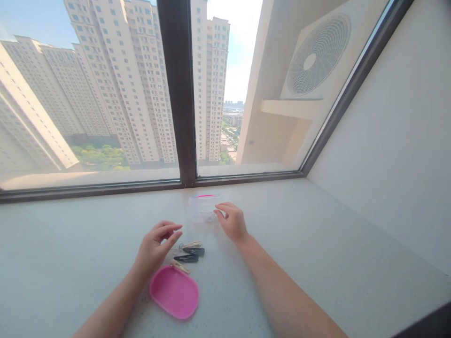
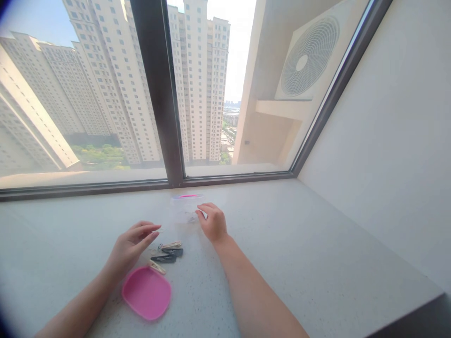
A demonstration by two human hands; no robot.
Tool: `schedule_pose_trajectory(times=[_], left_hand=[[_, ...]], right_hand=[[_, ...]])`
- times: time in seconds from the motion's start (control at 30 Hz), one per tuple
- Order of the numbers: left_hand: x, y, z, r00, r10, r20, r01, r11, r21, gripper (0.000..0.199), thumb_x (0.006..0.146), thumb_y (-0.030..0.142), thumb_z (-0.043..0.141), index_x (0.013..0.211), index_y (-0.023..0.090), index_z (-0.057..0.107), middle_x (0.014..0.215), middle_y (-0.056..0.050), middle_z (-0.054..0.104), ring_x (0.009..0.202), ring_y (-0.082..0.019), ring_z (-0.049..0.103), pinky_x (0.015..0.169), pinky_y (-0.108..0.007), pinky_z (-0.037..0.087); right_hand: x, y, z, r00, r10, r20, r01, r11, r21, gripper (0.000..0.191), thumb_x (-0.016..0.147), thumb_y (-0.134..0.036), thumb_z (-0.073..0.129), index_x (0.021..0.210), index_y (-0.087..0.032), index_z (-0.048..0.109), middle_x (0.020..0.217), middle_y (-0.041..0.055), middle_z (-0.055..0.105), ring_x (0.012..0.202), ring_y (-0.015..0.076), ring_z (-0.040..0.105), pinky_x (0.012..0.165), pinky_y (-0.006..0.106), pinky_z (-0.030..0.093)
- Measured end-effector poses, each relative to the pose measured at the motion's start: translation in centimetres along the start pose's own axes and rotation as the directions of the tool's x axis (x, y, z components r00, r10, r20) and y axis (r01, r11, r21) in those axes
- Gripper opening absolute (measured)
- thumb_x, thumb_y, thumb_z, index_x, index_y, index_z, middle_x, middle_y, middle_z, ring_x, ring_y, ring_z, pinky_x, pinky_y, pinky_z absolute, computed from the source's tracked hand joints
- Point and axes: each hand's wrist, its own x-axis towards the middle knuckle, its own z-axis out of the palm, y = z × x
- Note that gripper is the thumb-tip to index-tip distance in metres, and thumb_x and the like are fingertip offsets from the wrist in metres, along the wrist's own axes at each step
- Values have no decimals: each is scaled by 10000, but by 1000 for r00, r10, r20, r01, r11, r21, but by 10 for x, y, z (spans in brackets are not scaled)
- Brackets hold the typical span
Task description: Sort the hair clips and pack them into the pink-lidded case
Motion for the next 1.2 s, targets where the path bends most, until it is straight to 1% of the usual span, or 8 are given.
schedule_pose_trajectory(times=[0.3, 0.5, 0.63, 0.77, 0.9, 1.0, 1.13, 1.2], left_hand=[[1, 1, -14, 991, -106, -81, 110, 992, 55, 257, 794, 404, 588, 910, 194, 678, 829, -24, 606, 632, -128, 503, 577, -234, 410], [2, 6, -16, 987, -159, 26, 150, 967, 207, 254, 793, 400, 553, 853, 193, 688, 737, -10, 607, 606, -140, 514, 588, -251, 400], [0, 12, -15, 966, -145, 216, 75, 950, 302, 216, 782, 362, 552, 775, 195, 688, 743, -18, 618, 637, -154, 526, 617, -262, 402], [-6, 23, -18, 907, -160, 390, 16, 937, 348, 193, 763, 351, 566, 737, 203, 686, 729, -15, 609, 645, -160, 528, 604, -261, 393], [-12, 29, -17, 888, -191, 419, 18, 924, 382, 163, 751, 314, 562, 791, 206, 678, 774, -19, 624, 676, -171, 548, 635, -272, 402], [-14, 30, -13, 888, -200, 413, 23, 918, 395, 159, 742, 300, 559, 806, 205, 669, 785, -21, 628, 690, -178, 552, 651, -279, 406], [-13, 31, -12, 892, -210, 399, 40, 919, 393, 160, 728, 291, 561, 815, 198, 657, 785, -23, 626, 690, -180, 554, 660, -283, 412], [-13, 31, -13, 889, -226, 397, 57, 917, 395, 158, 716, 283, 564, 814, 196, 653, 776, -22, 622, 691, -182, 557, 656, -281, 415]], right_hand=[[-4, -15, -8, 995, -51, -84, 51, 999, -9, 114, 800, -165, 521, 801, -166, 636, 801, 39, 635, 509, 102, 432, 555, 246, 392], [-11, -27, -5, 977, -116, 180, 96, 988, 121, 101, 768, -162, 572, 854, -164, 624, 834, 26, 610, 468, 70, 360, 523, 226, 360], [-15, -37, -3, 880, -175, 443, 109, 979, 171, 138, 724, -196, 657, 857, -157, 646, 755, 6, 578, 501, 74, 403, 556, 220, 371], [-19, -47, -4, 753, -252, 608, 151, 965, 212, 191, 663, -221, 734, 833, -165, 670, 781, 14, 583, 586, 97, 466, 590, 217, 382], [-23, -49, -6, 684, -262, 681, 162, 965, 208, 272, 657, -177, 725, 926, -195, 695, 859, 29, 602, 672, 122, 521, 639, 228, 402], [-23, -47, -5, 693, -243, 679, 151, 970, 193, 264, 680, -167, 698, 942, -196, 698, 876, 32, 611, 682, 128, 530, 651, 236, 410], [-22, -41, -2, 784, -160, 600, 108, 987, 122, 231, 780, -196, 611, 998, -179, 682, 968, 56, 604, 719, 130, 539, 681, 252, 422], [-21, -38, 1, 795, -123, 595, 100, 992, 71, 226, 796, -193, 594, 1003, -184, 685, 1002, 63, 595, 771, 140, 551, 721, 265, 425]])
